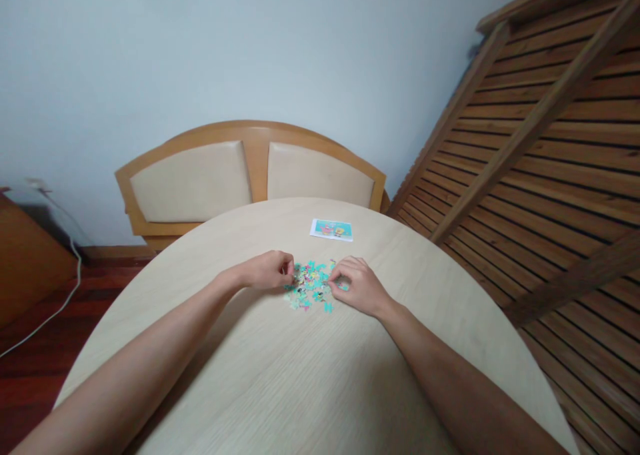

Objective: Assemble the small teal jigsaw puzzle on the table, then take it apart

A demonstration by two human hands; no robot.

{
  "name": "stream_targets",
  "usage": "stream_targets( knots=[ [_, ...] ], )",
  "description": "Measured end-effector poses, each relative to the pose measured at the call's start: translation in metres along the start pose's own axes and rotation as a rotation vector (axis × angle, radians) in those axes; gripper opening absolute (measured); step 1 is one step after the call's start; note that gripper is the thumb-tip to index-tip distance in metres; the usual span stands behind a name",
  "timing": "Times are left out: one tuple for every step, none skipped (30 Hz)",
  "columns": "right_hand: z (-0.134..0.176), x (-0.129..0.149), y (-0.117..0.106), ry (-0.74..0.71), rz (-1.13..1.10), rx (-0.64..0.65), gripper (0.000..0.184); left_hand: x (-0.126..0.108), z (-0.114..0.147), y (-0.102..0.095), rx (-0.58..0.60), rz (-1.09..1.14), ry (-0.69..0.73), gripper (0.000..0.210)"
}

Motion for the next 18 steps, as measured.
stream_targets(
  knots=[
    [0.0,0.002,0.001,-0.016,0.008,0.017,0.011,0.003,0.0,0.0,0.01,-0.017,-0.007,0.021],
    [0.0,0.003,0.003,-0.031,0.014,0.036,0.011,0.005,0.0,0.0,0.019,-0.03,-0.011,0.021],
    [0.0,0.005,0.004,-0.046,0.016,0.052,0.011,0.008,0.0,0.0,0.027,-0.041,-0.014,0.023],
    [0.0,0.007,0.005,-0.059,0.012,0.068,0.011,0.01,-0.001,-0.001,0.032,-0.051,-0.016,0.024],
    [0.0,0.009,0.006,-0.071,0.002,0.08,0.011,0.011,-0.001,-0.001,0.037,-0.06,-0.018,0.026],
    [0.0,0.01,0.006,-0.081,-0.012,0.091,0.011,0.012,-0.001,-0.002,0.039,-0.072,-0.024,0.028],
    [0.0,0.012,0.007,-0.09,-0.027,0.101,0.011,0.014,0.0,-0.003,0.042,-0.086,-0.034,0.029],
    [0.0,0.013,0.007,-0.099,-0.043,0.109,0.01,0.015,0.0,-0.003,0.045,-0.1,-0.049,0.03],
    [0.0,0.014,0.007,-0.108,-0.057,0.117,0.01,0.015,0.001,-0.004,0.047,-0.114,-0.06,0.03],
    [0.0,0.014,0.007,-0.117,-0.069,0.127,0.01,0.015,0.002,-0.006,0.046,-0.126,-0.069,0.03],
    [0.001,0.015,0.008,-0.123,-0.078,0.138,0.01,0.015,0.003,-0.007,0.044,-0.136,-0.074,0.029],
    [0.001,0.015,0.008,-0.126,-0.084,0.153,0.009,0.015,0.003,-0.009,0.041,-0.143,-0.076,0.028],
    [0.001,0.015,0.009,-0.119,-0.087,0.166,0.007,0.015,0.004,-0.01,0.039,-0.148,-0.077,0.027],
    [0.002,0.013,0.01,-0.102,-0.085,0.174,0.004,0.015,0.005,-0.011,0.038,-0.151,-0.081,0.026],
    [0.002,0.011,0.011,-0.074,-0.08,0.174,0.003,0.016,0.006,-0.012,0.04,-0.156,-0.091,0.026],
    [0.002,0.007,0.012,-0.04,-0.072,0.17,0.01,0.017,0.006,-0.012,0.044,-0.162,-0.104,0.026],
    [0.003,0.003,0.012,-0.002,-0.06,0.162,0.02,0.018,0.007,-0.013,0.048,-0.17,-0.118,0.025],
    [0.004,-0.002,0.014,0.037,-0.043,0.154,0.031,0.019,0.007,-0.014,0.049,-0.182,-0.132,0.025]
  ],
)
Point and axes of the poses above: each hand's wrist, its own z-axis away from the middle knuckle, its own y-axis out of the palm, x = y × z, the point moved 7 cm from there along -z, towards the middle knuckle, and after that the axes turned 5 degrees about x, right-handed, at the moved point
